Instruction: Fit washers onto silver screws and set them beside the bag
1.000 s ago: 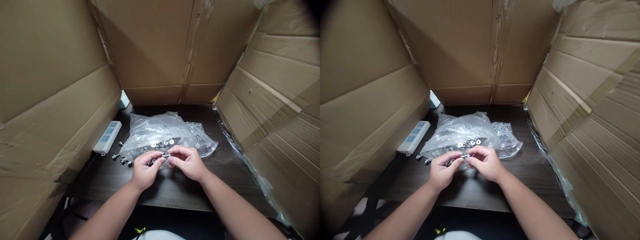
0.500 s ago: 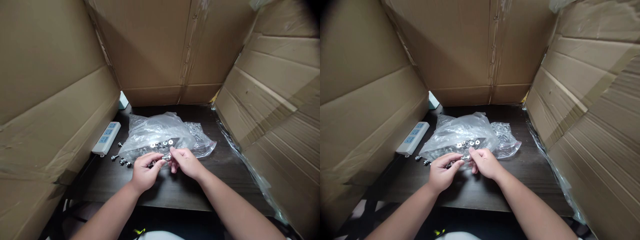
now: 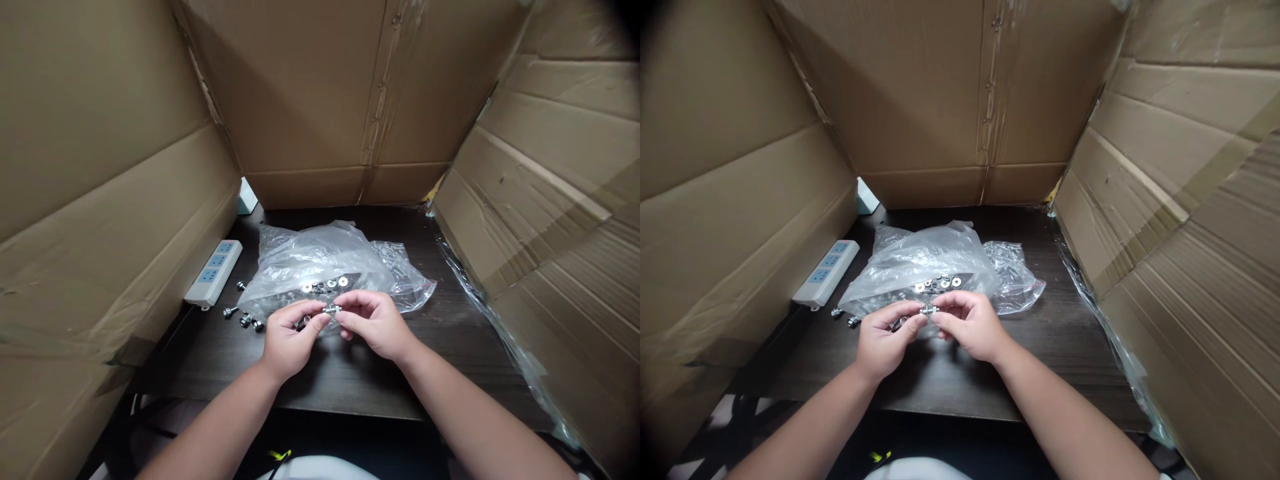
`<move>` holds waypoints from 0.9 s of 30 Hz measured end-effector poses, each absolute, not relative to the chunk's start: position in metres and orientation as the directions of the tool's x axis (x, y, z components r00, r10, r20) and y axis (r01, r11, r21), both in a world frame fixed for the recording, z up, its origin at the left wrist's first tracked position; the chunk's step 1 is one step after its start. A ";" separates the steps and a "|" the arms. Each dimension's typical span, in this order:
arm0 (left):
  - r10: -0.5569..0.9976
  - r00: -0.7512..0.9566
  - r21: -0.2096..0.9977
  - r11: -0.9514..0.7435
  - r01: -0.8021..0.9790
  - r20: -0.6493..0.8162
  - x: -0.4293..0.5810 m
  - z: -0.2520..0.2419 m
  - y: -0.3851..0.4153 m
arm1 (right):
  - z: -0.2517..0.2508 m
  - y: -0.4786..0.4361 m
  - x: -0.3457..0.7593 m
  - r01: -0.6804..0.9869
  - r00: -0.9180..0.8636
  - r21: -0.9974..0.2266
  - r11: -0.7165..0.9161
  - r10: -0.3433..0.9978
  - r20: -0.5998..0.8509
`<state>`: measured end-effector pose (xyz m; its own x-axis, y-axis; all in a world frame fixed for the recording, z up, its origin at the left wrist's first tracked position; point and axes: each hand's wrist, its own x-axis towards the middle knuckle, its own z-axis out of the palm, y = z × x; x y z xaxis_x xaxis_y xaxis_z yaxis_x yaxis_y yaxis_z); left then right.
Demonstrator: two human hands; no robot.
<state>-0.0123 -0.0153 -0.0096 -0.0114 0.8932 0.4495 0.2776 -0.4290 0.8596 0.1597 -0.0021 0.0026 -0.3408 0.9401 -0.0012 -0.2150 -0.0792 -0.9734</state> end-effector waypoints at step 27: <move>0.898 0.019 0.851 -0.423 0.311 0.440 -0.010 -0.008 -0.015 | -0.004 0.004 0.161 -0.034 -0.369 -0.990 -0.135 0.922 -0.113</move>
<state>-0.0101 -0.0154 -0.0083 0.0191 0.8979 0.4398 0.3107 -0.4235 0.8510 0.1613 0.0037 -0.0044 -0.3695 0.9223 -0.1132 -0.0338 -0.1351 -0.9903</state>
